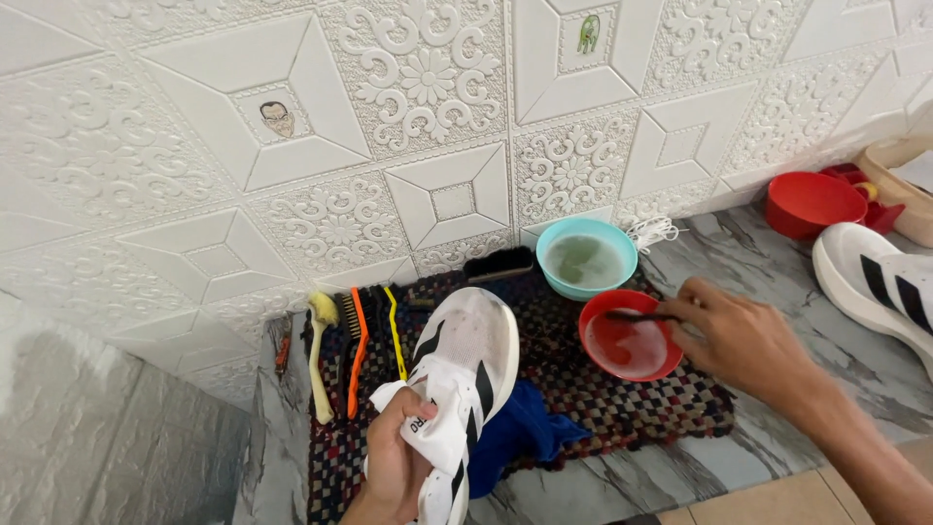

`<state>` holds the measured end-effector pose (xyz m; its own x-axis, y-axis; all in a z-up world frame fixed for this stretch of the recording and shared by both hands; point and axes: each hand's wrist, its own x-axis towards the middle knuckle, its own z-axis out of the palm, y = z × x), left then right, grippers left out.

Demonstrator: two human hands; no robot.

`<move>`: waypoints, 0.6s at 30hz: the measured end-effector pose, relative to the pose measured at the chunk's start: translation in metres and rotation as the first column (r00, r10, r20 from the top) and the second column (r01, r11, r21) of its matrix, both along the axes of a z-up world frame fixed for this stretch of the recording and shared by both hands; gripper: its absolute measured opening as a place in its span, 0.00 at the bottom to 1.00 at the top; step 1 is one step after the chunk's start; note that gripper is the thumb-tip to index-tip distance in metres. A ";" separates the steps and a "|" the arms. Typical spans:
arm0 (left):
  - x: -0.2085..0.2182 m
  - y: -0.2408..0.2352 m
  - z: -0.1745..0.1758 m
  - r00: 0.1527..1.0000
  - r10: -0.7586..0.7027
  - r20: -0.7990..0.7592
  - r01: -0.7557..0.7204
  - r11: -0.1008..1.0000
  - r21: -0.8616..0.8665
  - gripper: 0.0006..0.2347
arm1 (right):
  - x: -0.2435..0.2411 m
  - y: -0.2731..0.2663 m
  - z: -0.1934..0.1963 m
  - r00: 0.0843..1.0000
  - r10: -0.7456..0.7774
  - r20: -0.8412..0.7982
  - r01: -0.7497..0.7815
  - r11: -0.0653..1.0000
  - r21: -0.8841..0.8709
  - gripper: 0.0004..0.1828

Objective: The person scrubs a white sneaker with black stripes using a small brush dipped in soapy water from a red bowl, then switches to a larger orange brush to continue scrubbing the upper and side panels. The shoe is held in one hand while the other hand scrubs, and the process is repeated across different areas of the shoe.

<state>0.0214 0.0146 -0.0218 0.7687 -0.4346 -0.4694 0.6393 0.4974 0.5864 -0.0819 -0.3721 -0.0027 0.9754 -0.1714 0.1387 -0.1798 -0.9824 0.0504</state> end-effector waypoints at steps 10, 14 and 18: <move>-0.002 0.000 0.003 0.999 -0.047 -0.004 0.047 0.999 0.009 0.17 | 0.007 -0.006 0.008 0.880 0.299 0.369 -0.273 0.954 -0.121 0.14; 0.001 -0.001 -0.004 0.999 -0.031 -0.020 0.032 0.999 0.033 0.16 | 0.023 0.028 0.047 0.751 0.469 0.466 -0.451 0.879 -0.158 0.11; -0.002 -0.004 0.005 0.995 -0.009 -0.102 0.012 0.999 0.033 0.21 | 0.040 0.070 0.078 0.599 0.534 0.597 -0.638 0.768 -0.047 0.05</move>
